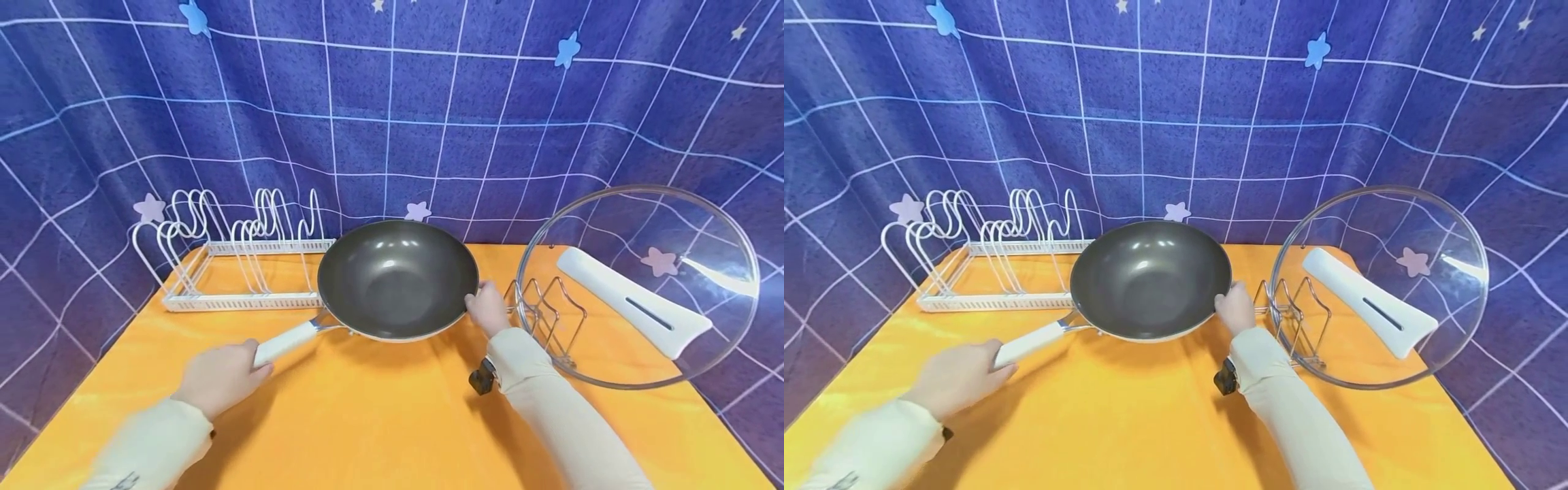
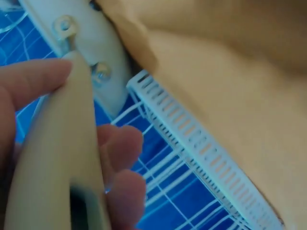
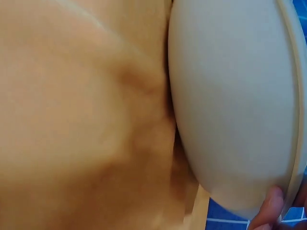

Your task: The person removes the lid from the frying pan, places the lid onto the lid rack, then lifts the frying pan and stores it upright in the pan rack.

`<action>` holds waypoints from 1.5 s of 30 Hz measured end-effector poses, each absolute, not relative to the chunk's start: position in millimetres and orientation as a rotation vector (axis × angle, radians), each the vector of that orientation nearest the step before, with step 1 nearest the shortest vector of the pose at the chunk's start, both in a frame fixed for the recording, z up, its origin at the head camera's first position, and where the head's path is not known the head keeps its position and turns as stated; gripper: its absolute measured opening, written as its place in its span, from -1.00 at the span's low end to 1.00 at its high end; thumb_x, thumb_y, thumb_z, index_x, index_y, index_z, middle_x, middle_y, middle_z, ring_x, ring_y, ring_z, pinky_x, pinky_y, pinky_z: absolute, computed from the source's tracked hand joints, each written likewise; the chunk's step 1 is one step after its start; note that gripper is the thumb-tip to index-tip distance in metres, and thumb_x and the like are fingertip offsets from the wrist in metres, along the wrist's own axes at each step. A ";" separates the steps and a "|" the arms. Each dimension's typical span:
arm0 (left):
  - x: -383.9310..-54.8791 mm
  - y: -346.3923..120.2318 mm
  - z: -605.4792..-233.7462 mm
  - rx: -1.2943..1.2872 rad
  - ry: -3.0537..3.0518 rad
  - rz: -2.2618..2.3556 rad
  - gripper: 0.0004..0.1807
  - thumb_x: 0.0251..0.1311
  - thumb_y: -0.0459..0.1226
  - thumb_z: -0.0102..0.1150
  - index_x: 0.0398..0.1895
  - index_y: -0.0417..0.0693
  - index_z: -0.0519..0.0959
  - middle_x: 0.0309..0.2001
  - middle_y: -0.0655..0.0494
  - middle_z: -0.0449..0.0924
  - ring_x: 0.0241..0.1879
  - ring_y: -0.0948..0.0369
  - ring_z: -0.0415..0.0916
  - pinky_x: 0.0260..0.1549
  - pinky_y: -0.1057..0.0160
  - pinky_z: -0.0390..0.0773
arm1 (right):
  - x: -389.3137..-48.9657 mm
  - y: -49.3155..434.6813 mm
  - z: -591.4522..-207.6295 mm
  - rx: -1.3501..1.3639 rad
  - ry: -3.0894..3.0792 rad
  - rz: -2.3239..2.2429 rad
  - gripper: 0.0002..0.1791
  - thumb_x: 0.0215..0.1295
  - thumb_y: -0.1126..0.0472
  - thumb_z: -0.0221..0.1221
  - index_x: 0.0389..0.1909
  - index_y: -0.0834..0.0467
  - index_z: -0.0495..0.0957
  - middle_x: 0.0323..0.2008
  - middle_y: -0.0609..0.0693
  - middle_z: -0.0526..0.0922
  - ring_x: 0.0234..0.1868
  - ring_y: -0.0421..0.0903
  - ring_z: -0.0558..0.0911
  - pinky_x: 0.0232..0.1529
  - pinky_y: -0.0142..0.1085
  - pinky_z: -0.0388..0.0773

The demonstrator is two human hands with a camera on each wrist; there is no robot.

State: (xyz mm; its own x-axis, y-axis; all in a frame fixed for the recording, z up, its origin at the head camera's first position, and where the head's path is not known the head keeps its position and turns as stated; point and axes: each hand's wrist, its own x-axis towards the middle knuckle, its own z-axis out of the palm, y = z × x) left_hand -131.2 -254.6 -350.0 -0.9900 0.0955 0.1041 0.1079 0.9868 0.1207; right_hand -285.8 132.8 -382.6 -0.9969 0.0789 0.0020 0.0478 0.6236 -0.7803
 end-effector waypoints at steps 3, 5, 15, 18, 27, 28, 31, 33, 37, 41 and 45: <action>-124.3 -261.6 -341.9 -0.140 -3.108 -0.270 -0.65 0.16 0.04 0.19 -0.47 -0.02 0.41 -0.66 0.17 0.29 -0.67 0.18 0.26 -0.76 0.14 0.25 | -282.4 130.5 -384.0 -0.091 -2.747 1.518 -0.43 0.25 0.33 -0.05 0.26 0.49 0.16 -0.70 0.10 0.54 -0.74 -0.12 0.47 -0.58 -0.33 0.40; -121.9 -261.3 -337.3 -0.153 -3.141 -0.332 -0.64 0.17 0.05 0.18 -0.46 -0.02 0.40 -0.64 0.18 0.28 -0.66 0.19 0.26 -0.73 0.17 0.24 | -278.9 127.6 -384.1 -0.084 -2.710 1.641 -0.44 0.23 0.36 -0.05 0.25 0.49 0.14 -0.76 0.03 0.48 -0.78 -0.19 0.42 -0.64 -0.38 0.36; -112.6 -238.4 -327.3 -0.292 -3.227 -0.700 -0.69 0.17 -0.08 0.21 -0.46 -0.10 0.41 -0.62 0.15 0.29 -0.66 0.23 0.22 -0.70 0.28 0.23 | -274.0 124.8 -384.6 -0.113 -2.593 1.922 -0.38 0.26 0.42 -0.11 0.35 0.46 0.00 -0.69 0.00 0.46 -0.74 -0.21 0.42 -0.68 -0.44 0.37; -111.2 -237.2 -326.8 -0.273 -3.208 -0.693 -0.70 0.16 -0.10 0.22 -0.47 -0.11 0.41 -0.62 0.15 0.29 -0.66 0.23 0.23 -0.69 0.27 0.24 | -275.9 122.8 -384.2 -0.115 -2.602 1.917 -0.37 0.26 0.42 -0.11 0.35 0.47 -0.01 -0.68 0.01 0.46 -0.73 -0.20 0.43 -0.66 -0.42 0.39; -111.0 -219.9 -328.8 -0.194 -3.119 -0.677 -0.74 0.13 -0.15 0.26 -0.52 -0.10 0.44 -0.66 0.16 0.29 -0.67 0.24 0.23 -0.68 0.26 0.25 | -289.3 123.3 -374.9 -0.071 -2.713 1.505 -0.57 0.22 0.36 -0.08 0.07 0.51 0.32 -0.59 0.10 0.54 -0.62 -0.11 0.49 -0.53 -0.35 0.41; -111.7 -217.3 -328.8 -0.184 -3.117 -0.682 -0.75 0.13 -0.16 0.25 -0.52 -0.10 0.44 -0.66 0.16 0.29 -0.67 0.23 0.23 -0.68 0.26 0.24 | -291.5 123.8 -374.2 -0.063 -2.722 1.466 -0.59 0.22 0.35 -0.09 0.04 0.51 0.34 -0.56 0.14 0.55 -0.58 -0.07 0.51 -0.50 -0.32 0.43; -112.8 -209.3 -329.5 -0.155 -3.114 -0.682 -0.75 0.13 -0.18 0.25 -0.54 -0.09 0.44 -0.67 0.15 0.29 -0.68 0.23 0.22 -0.68 0.26 0.24 | -296.1 124.6 -373.9 -0.053 -2.741 1.394 -0.55 0.23 0.35 -0.10 0.10 0.54 0.32 -0.38 0.28 0.60 -0.46 0.02 0.58 -0.39 -0.26 0.51; -112.3 -203.3 -330.4 -0.139 -3.119 -0.706 -0.76 0.13 -0.20 0.24 -0.54 -0.10 0.44 -0.67 0.14 0.30 -0.68 0.22 0.23 -0.68 0.26 0.25 | -297.8 125.9 -376.3 -0.071 -2.742 1.418 -0.48 0.24 0.36 -0.12 0.19 0.56 0.25 -0.25 0.37 0.60 -0.41 0.05 0.59 -0.36 -0.25 0.54; -111.0 -190.5 -331.9 -0.089 -3.143 -0.882 -0.80 0.17 -0.23 0.20 -0.50 -0.13 0.45 -0.65 0.09 0.34 -0.70 0.21 0.26 -0.70 0.26 0.29 | -301.5 128.9 -382.8 -0.152 -2.691 1.507 -0.41 0.25 0.37 -0.11 0.30 0.52 0.18 -0.28 0.33 0.62 -0.54 -0.09 0.55 -0.50 -0.37 0.49; -112.0 -179.9 -332.7 -0.056 -3.129 -1.186 -0.81 0.13 -0.25 0.21 -0.42 -0.21 0.48 -0.61 0.06 0.41 -0.68 0.21 0.34 -0.69 0.26 0.38 | -298.7 127.5 -384.7 -0.156 -2.602 1.714 -0.36 0.23 0.39 -0.09 0.37 0.45 0.10 -0.62 0.10 0.57 -0.71 -0.23 0.46 -0.66 -0.46 0.40; -114.6 -170.9 -335.7 -0.144 -3.125 -1.429 -0.75 0.05 -0.23 0.25 -0.40 -0.26 0.49 -0.59 0.05 0.45 -0.63 0.23 0.39 -0.64 0.29 0.42 | -277.1 118.0 -385.3 -0.078 -2.575 2.035 -0.25 0.33 0.34 -0.06 0.46 0.37 -0.16 -0.75 -0.04 0.45 -0.79 -0.25 0.39 -0.73 -0.45 0.37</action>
